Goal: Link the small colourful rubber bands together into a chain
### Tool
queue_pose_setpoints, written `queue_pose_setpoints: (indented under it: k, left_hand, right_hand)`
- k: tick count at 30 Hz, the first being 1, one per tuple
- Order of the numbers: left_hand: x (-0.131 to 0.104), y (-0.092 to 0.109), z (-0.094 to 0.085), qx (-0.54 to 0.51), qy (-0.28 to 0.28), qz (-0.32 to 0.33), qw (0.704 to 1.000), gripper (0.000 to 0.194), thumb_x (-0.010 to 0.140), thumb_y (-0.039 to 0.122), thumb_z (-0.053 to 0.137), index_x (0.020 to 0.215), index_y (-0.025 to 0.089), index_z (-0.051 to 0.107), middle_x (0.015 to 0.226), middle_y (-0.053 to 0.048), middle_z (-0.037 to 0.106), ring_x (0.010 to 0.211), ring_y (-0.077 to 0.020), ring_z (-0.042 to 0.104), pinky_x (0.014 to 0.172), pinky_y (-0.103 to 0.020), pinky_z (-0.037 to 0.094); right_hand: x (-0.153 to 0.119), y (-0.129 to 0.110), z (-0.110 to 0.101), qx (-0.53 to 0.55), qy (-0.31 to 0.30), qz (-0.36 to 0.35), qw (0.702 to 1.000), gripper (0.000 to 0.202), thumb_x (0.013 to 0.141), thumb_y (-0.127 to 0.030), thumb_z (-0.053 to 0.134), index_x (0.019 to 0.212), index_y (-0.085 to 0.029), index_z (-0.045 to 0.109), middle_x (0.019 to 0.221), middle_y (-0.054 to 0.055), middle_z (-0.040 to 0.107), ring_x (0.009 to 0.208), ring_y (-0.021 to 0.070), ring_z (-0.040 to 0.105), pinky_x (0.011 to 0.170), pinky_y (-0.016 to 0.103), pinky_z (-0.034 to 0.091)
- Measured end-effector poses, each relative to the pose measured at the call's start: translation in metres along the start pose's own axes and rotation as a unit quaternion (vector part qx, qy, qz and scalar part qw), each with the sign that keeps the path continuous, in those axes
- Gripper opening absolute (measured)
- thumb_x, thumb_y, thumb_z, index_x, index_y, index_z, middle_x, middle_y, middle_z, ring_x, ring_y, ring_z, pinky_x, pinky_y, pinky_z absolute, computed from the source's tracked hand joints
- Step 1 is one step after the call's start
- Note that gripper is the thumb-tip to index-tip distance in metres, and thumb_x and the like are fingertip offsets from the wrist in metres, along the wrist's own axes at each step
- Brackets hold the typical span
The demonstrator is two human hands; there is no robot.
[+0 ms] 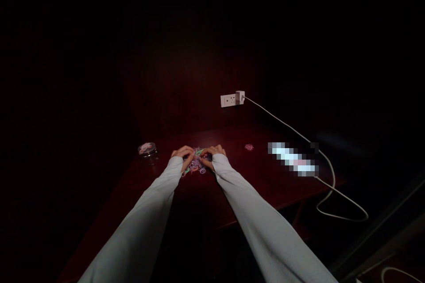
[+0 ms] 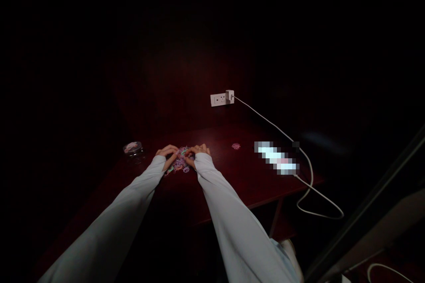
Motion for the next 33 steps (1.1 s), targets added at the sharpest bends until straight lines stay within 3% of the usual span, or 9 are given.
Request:
queue_pose_setpoints:
  k: [15,20,23,29,33]
  left_hand:
    - [0.000,0.003,-0.001,-0.020,0.002,0.005,1.000,0.029,0.093,0.040,0.055,0.074,0.025,0.070,0.100,-0.004,0.079,0.099,-0.0229,0.071,0.096,-0.037,0.049]
    - [0.001,0.000,-0.003,-0.012,-0.005,-0.010,1.000,0.024,0.092,0.036,0.057,0.075,0.024,0.070,0.102,-0.003,0.079,0.101,-0.0223,0.071,0.097,-0.037,0.047]
    - [0.001,-0.004,-0.003,-0.002,-0.022,-0.007,1.000,0.020,0.091,0.032,0.059,0.078,0.024,0.071,0.104,-0.003,0.079,0.104,-0.0228,0.071,0.096,-0.037,0.046]
    - [-0.003,-0.005,-0.005,0.008,-0.019,0.000,1.000,0.020,0.093,0.029,0.056,0.081,0.023,0.070,0.105,-0.003,0.079,0.105,-0.0228,0.070,0.096,-0.038,0.043]
    - [-0.004,-0.005,-0.005,0.011,-0.016,0.003,1.000,0.020,0.093,0.031,0.055,0.080,0.024,0.070,0.104,-0.003,0.079,0.104,-0.0223,0.069,0.095,-0.036,0.043]
  right_hand:
    - [0.000,0.001,0.003,-0.011,0.006,-0.016,1.000,0.008,0.090,-0.038,0.078,0.093,-0.031,0.082,0.100,0.003,0.074,0.107,0.0248,0.051,0.096,0.037,0.033]
    - [0.002,0.006,-0.002,-0.053,0.017,-0.017,0.998,0.013,0.093,-0.040,0.073,0.092,-0.029,0.080,0.101,0.003,0.075,0.106,0.0245,0.051,0.093,0.036,0.032]
    - [0.002,0.029,-0.023,-0.128,0.043,0.010,0.991,0.019,0.097,-0.039,0.066,0.091,-0.027,0.079,0.104,0.006,0.075,0.106,0.0259,0.050,0.089,0.037,0.031]
    - [-0.011,0.096,-0.096,-0.256,0.129,0.143,0.947,0.028,0.101,-0.040,0.056,0.093,-0.023,0.077,0.103,0.010,0.073,0.105,0.0281,0.048,0.086,0.038,0.028]
    - [-0.020,0.112,-0.117,-0.295,0.134,0.168,0.931,0.027,0.100,-0.039,0.055,0.092,-0.022,0.075,0.105,0.011,0.072,0.106,0.0287,0.047,0.087,0.039,0.027]
Point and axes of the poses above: each hand's wrist, its own x-axis towards the middle knuckle, its own z-axis out of the palm, y = z × x, the point moved 6 cm from there along x, towards the middle knuckle
